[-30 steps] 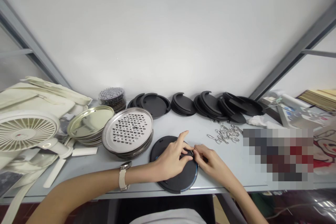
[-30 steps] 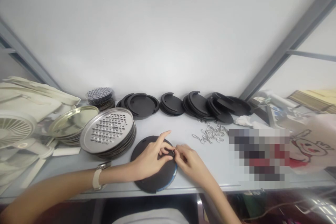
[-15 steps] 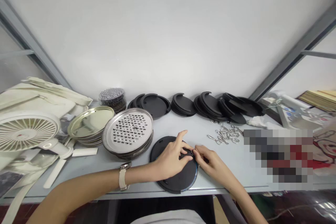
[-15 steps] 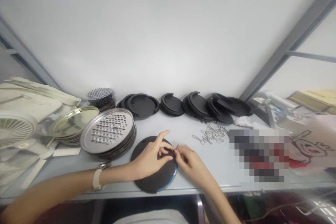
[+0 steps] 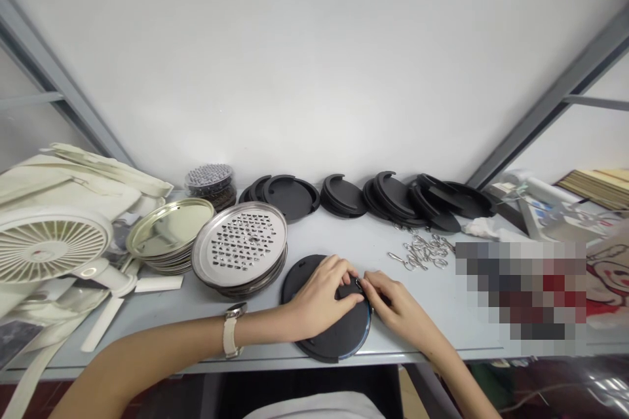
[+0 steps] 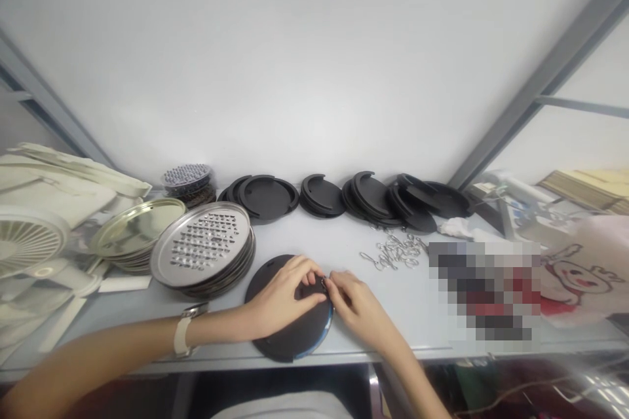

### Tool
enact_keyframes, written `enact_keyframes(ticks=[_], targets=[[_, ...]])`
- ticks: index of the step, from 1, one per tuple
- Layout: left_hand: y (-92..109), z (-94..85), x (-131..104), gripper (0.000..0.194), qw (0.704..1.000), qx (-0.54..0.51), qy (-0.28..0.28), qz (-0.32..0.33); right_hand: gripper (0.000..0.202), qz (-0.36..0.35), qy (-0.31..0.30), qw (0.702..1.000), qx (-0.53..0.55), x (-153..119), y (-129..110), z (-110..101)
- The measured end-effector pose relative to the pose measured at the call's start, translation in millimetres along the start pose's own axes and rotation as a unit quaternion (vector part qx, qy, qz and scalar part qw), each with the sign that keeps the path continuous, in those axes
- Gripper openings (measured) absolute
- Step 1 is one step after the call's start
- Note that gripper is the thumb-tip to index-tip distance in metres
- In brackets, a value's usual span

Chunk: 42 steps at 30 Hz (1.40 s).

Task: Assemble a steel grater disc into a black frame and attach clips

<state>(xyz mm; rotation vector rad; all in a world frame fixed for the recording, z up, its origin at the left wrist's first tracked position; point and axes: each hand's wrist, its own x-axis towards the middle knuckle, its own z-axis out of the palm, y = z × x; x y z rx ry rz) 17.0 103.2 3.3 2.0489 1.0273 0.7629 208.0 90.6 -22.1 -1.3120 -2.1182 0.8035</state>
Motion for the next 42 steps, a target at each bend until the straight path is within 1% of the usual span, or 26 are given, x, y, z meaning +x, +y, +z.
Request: enact_keyframes(ticks=[4, 8, 14, 18, 24, 34, 42], targets=[[-3.1, 2.2, 1.8, 0.016, 1.000, 0.016, 0.000, 0.010, 0.032, 0.001, 0.000, 1.000, 0.004, -0.2, -0.5, -0.1], [-4.7, 4.0, 1.3, 0.016, 1.000, 0.026, 0.005, 0.014, 0.031, 0.006, -0.001, 1.000, 0.008, 0.0, -0.4, 0.3], [-3.3, 3.6, 1.2, 0.017, 0.999, 0.036, -0.007, 0.024, 0.028, 0.015, -0.001, 1.000, -0.007, -0.4, 3.1, 1.3], [-1.8, 2.9, 1.5, 0.019, 0.999, 0.035, -0.010, 0.021, 0.028, 0.008, -0.001, 1.000, -0.003, -1.2, 1.4, 0.7], [-1.1, 2.4, 1.8, 0.016, 0.999, 0.041, -0.009, 0.027, 0.026, -0.004, -0.007, 1.000, -0.009, -1.3, -0.6, -0.1], [1.4, 1.2, 1.7, 0.016, 0.999, 0.035, -0.012, 0.024, 0.025, -0.004, -0.005, 1.000, -0.016, -0.7, -1.5, -1.0], [3.2, 0.0, 1.9, 0.017, 0.999, 0.025, -0.019, 0.023, 0.022, -0.004, 0.002, 1.000, -0.001, 0.0, -1.6, -0.2]])
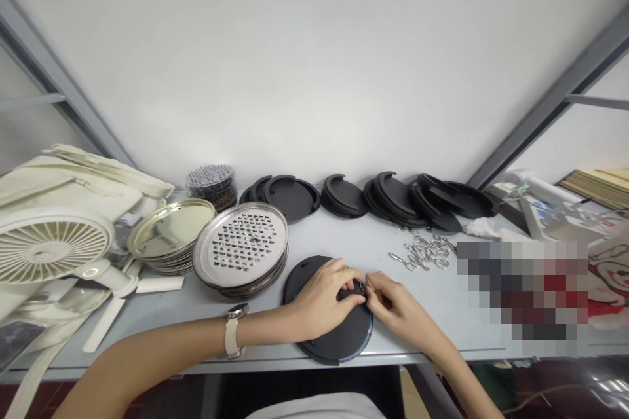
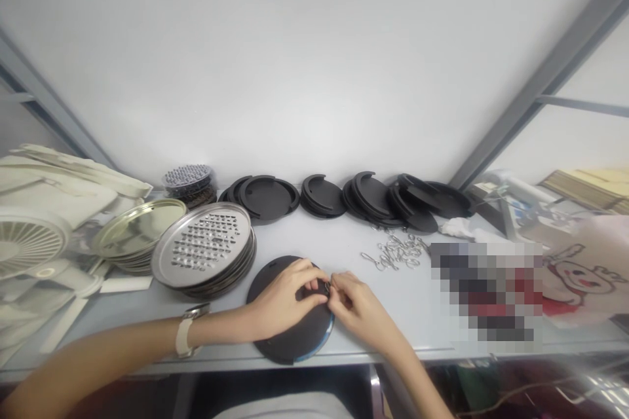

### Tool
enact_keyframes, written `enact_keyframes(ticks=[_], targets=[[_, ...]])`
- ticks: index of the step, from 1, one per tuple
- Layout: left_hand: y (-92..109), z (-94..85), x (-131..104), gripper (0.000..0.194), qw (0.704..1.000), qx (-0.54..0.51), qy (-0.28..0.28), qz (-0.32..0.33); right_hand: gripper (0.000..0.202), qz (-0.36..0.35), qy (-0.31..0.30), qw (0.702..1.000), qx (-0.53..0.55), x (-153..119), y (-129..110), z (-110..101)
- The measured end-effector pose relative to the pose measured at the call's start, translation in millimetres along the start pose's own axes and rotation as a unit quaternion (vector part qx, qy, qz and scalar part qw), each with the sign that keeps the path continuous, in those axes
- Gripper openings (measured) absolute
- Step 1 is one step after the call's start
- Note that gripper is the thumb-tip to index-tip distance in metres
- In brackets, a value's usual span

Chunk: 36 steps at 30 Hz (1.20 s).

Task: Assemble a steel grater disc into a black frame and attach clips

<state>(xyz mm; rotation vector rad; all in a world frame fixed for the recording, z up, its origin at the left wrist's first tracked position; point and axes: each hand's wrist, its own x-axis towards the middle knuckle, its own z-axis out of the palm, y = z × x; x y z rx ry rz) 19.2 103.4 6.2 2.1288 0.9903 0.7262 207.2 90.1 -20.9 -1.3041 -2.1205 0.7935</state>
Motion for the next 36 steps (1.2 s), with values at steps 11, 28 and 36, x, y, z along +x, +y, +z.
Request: enact_keyframes(ticks=[11, 28, 36], targets=[[1.0, 0.5, -1.0, 0.017, 1.000, 0.001, -0.003, -0.001, 0.023, 0.007, -0.002, 1.000, 0.004, 0.3, 1.9, 0.6], [-2.3, 2.1, -2.3, 0.017, 0.999, -0.002, 0.030, -0.014, 0.029, 0.036, 0.010, 0.999, 0.032, -0.1, 1.9, -3.1], [-2.0, 1.3, -1.1, 0.026, 1.000, -0.011, 0.013, -0.018, 0.033, 0.001, -0.004, 1.000, 0.006, -0.5, -1.9, -3.5]])
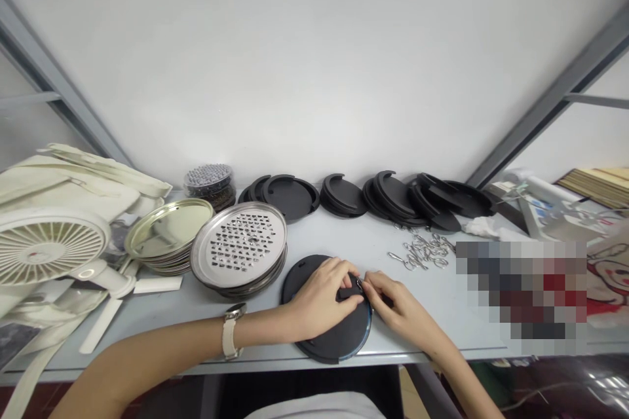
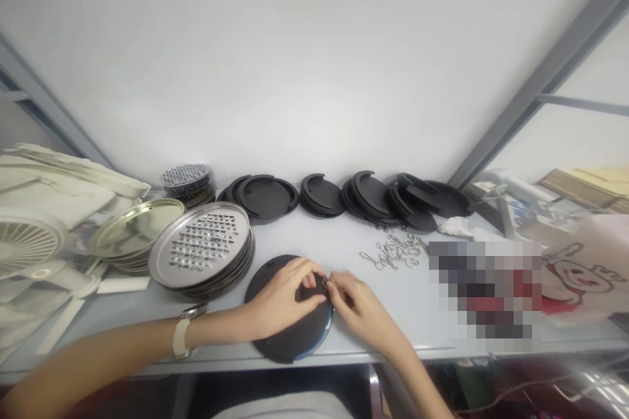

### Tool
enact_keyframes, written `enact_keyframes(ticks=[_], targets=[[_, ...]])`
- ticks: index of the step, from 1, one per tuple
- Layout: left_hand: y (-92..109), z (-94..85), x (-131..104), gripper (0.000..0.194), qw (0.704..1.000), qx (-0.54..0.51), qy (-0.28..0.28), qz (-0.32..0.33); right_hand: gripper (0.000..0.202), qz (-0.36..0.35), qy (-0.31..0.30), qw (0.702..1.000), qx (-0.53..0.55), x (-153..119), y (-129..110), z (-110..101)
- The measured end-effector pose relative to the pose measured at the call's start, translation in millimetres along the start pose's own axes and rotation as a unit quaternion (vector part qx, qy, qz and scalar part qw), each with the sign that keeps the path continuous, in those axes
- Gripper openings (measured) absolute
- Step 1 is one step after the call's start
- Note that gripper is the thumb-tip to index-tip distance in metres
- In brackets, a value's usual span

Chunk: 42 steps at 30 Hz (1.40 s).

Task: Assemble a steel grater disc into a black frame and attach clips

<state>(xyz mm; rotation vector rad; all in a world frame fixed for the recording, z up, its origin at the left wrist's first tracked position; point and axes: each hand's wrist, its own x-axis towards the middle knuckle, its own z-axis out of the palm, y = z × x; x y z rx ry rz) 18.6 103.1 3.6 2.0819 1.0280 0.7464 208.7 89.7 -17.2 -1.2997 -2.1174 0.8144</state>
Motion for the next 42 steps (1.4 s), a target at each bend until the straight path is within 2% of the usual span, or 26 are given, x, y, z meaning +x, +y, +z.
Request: enact_keyframes(ticks=[12, 31, 42], targets=[[-0.4, 0.1, -0.2, 0.023, 0.999, 0.016, -0.015, 0.023, 0.033, -0.003, -0.007, 1.000, 0.004, -0.4, 1.9, 0.6], [-0.3, 1.3, 0.4, 0.027, 1.000, -0.029, -0.005, 0.009, 0.028, 0.009, -0.003, 1.000, -0.007, -1.5, 2.7, 3.9], [-1.0, 1.4, 0.1, 0.017, 1.000, -0.008, -0.005, 0.023, 0.026, 0.022, 0.010, 0.999, 0.029, -2.4, 0.8, 2.0]])
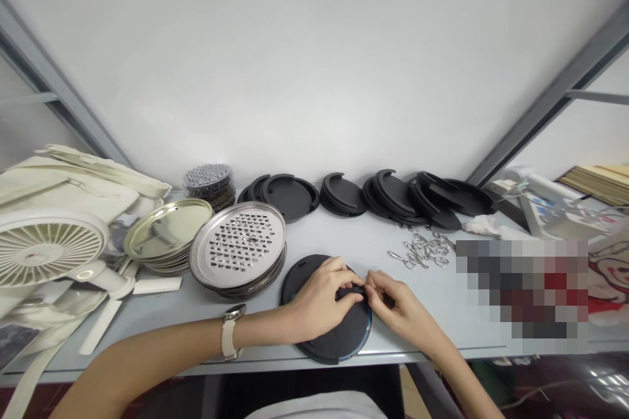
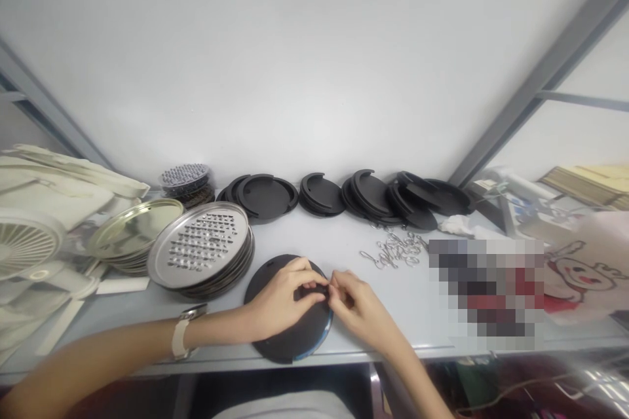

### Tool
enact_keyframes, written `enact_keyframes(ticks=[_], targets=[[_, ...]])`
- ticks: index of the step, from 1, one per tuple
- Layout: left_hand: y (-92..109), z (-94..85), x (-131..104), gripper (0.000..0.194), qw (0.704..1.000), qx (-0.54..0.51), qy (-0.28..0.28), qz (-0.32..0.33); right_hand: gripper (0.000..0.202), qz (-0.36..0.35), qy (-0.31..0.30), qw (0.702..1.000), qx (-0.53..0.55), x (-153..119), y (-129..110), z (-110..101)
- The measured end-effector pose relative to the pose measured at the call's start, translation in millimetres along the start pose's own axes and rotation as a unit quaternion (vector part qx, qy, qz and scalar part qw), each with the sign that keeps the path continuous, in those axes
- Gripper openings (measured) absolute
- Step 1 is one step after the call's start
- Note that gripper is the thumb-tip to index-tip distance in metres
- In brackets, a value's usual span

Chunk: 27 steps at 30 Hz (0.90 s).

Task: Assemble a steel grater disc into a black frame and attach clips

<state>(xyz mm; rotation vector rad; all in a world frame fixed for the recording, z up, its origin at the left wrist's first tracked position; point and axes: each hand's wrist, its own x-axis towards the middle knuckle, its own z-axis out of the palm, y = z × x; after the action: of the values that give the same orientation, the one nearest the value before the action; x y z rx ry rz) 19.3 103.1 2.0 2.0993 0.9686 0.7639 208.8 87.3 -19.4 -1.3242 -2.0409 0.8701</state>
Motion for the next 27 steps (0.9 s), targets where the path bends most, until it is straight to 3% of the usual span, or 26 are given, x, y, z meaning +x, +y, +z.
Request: enact_keyframes(ticks=[9, 27], targets=[[0.2, 0.1, 0.5, 0.025, 1.000, 0.001, 0.013, -0.022, 0.025, -0.009, 0.016, 1.000, -0.024, 4.2, -3.5, 3.2], [0.9, -1.0, -0.3, 0.016, 0.999, 0.030, -0.006, -0.011, 0.030, -0.002, -0.005, 1.000, -0.021, 3.1, 1.6, -0.8]])
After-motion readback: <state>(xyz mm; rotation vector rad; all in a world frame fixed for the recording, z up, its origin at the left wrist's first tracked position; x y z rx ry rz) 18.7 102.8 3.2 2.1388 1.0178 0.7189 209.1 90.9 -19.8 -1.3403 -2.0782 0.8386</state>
